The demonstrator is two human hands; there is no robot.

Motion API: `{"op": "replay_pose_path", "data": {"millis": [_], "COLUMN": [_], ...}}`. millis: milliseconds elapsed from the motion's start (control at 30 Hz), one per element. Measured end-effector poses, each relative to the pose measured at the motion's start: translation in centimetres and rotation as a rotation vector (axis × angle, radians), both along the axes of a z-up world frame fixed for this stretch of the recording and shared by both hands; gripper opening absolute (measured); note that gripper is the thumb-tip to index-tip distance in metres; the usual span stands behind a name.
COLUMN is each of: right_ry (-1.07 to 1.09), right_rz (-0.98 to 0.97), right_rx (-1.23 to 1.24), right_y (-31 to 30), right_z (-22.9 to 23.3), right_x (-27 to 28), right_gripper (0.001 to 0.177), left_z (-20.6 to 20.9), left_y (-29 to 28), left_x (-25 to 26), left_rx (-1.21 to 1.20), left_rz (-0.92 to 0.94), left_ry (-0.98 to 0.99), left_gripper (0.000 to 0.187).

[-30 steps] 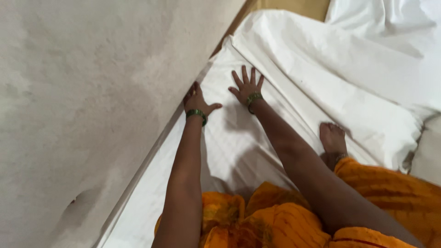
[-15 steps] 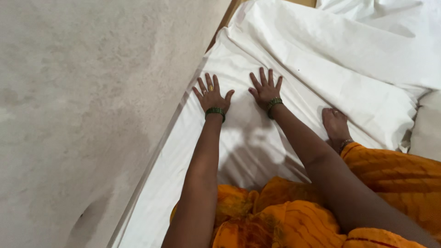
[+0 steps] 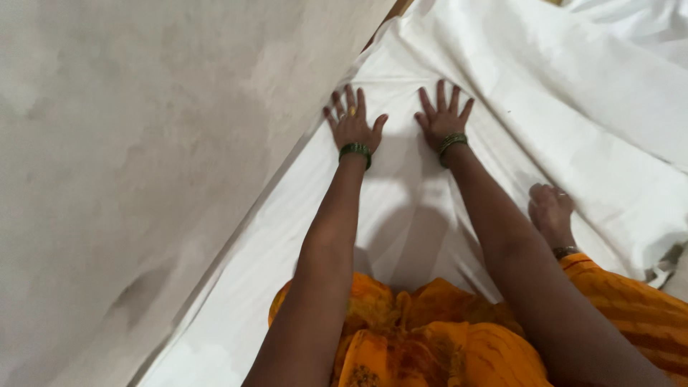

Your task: The person makes a bed by hand, tucking a white sheet under the mattress and smoothing it across the surface.

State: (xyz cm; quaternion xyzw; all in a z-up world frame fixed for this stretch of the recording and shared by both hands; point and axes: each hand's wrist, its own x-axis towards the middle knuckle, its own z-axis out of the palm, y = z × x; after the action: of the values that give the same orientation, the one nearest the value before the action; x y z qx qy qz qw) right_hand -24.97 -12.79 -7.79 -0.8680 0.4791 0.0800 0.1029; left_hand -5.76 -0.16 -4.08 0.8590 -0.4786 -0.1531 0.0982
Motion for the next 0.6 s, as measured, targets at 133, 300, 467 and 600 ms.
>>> {"op": "replay_pose_path", "data": {"millis": [133,300,467,600], "right_ry": [0.003,0.128,0.325,0.338], "right_rz": [0.002,0.023,0.040,0.059], "right_rx": [0.047,0.142,0.192,0.168], "right_y": [0.1,0.1,-0.2,-0.3], "right_z": [0.6,3.1,4.9,4.8], "right_x": [0.0,0.5,1.3,1.4], "right_gripper": [0.068,0.071,0.076,0.079], "left_z": [-0.1,1.6,2.4,1.6], "left_y": [0.3,0.3,3.0,5.5], "left_x": [0.9,0.2,-3.0,-3.7], "left_rx": [-0.061,-0.131,-0.002,0.199], "left_rz": [-0.020,-0.003,-0.043,-0.009], "left_ry": [0.056,0.077,0.046,0.055], "left_gripper": [0.095,0.090,0.089,0.087]}}
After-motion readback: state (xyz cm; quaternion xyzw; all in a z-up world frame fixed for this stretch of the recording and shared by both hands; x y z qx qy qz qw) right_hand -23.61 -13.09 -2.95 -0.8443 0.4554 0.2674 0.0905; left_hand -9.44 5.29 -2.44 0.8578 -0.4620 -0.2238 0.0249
